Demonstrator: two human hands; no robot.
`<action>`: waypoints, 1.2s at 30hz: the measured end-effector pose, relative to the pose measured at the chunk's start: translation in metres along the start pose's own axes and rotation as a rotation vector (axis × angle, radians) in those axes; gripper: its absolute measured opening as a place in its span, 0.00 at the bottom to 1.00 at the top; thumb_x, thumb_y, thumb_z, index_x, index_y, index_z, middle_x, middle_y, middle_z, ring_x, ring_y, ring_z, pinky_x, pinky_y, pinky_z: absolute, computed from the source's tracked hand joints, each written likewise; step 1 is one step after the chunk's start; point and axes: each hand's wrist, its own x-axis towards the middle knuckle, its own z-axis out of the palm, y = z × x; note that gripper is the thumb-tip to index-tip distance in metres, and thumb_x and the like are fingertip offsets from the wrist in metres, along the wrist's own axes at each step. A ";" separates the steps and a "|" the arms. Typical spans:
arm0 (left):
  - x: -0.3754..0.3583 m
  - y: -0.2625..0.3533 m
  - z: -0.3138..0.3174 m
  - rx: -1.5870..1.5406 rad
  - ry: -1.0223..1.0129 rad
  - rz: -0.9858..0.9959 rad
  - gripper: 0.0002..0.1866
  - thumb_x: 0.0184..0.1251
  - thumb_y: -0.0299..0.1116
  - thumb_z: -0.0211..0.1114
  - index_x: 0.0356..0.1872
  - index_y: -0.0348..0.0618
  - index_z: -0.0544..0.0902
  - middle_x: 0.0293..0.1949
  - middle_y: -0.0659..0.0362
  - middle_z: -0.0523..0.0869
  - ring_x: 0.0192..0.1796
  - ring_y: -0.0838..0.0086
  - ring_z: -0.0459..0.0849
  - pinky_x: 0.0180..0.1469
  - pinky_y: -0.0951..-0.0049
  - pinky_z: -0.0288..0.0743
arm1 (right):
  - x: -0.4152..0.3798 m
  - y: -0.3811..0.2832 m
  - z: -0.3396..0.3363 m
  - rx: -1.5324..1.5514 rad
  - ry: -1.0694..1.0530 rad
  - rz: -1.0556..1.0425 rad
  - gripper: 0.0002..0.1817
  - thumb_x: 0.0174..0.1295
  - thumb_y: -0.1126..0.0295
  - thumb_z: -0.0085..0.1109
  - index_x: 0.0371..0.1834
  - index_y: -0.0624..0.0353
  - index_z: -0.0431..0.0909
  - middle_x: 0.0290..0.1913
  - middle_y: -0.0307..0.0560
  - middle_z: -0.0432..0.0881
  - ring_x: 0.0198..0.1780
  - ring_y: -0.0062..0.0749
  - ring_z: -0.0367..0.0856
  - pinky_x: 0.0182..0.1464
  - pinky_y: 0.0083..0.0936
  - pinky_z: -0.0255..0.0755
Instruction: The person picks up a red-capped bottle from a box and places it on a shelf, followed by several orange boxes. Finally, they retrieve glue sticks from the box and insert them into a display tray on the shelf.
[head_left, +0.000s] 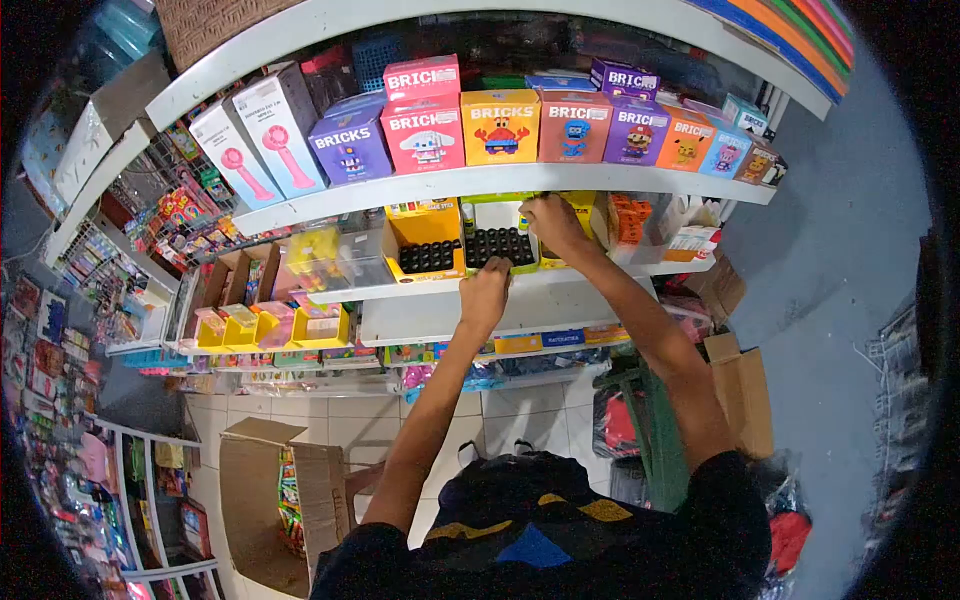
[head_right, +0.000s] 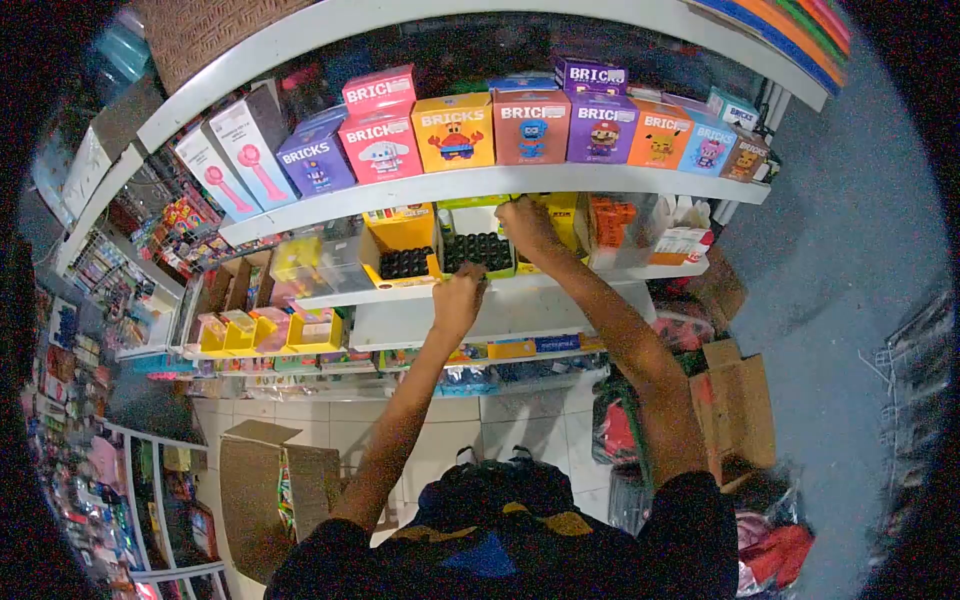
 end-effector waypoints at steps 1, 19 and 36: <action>0.001 -0.001 0.001 0.002 -0.023 -0.017 0.10 0.58 0.30 0.62 0.41 0.48 0.80 0.38 0.57 0.83 0.32 0.59 0.84 0.28 0.59 0.76 | -0.001 -0.001 0.002 -0.013 -0.011 0.003 0.06 0.55 0.72 0.58 0.31 0.60 0.83 0.26 0.60 0.80 0.31 0.54 0.81 0.38 0.44 0.75; -0.019 0.010 -0.028 -0.099 0.041 -0.035 0.20 0.59 0.33 0.65 0.53 0.54 0.74 0.51 0.58 0.75 0.32 0.61 0.84 0.31 0.62 0.78 | -0.261 -0.062 -0.001 0.550 -0.207 0.311 0.07 0.59 0.70 0.60 0.38 0.59 0.79 0.42 0.53 0.81 0.41 0.48 0.82 0.43 0.36 0.77; -0.690 -0.012 -0.014 -0.384 -0.818 -1.467 0.22 0.51 0.41 0.72 0.44 0.37 0.81 0.40 0.48 0.85 0.44 0.54 0.82 0.47 0.55 0.78 | -0.682 0.059 0.118 0.449 -1.559 0.910 0.08 0.60 0.63 0.56 0.36 0.55 0.77 0.26 0.48 0.79 0.26 0.38 0.77 0.27 0.34 0.70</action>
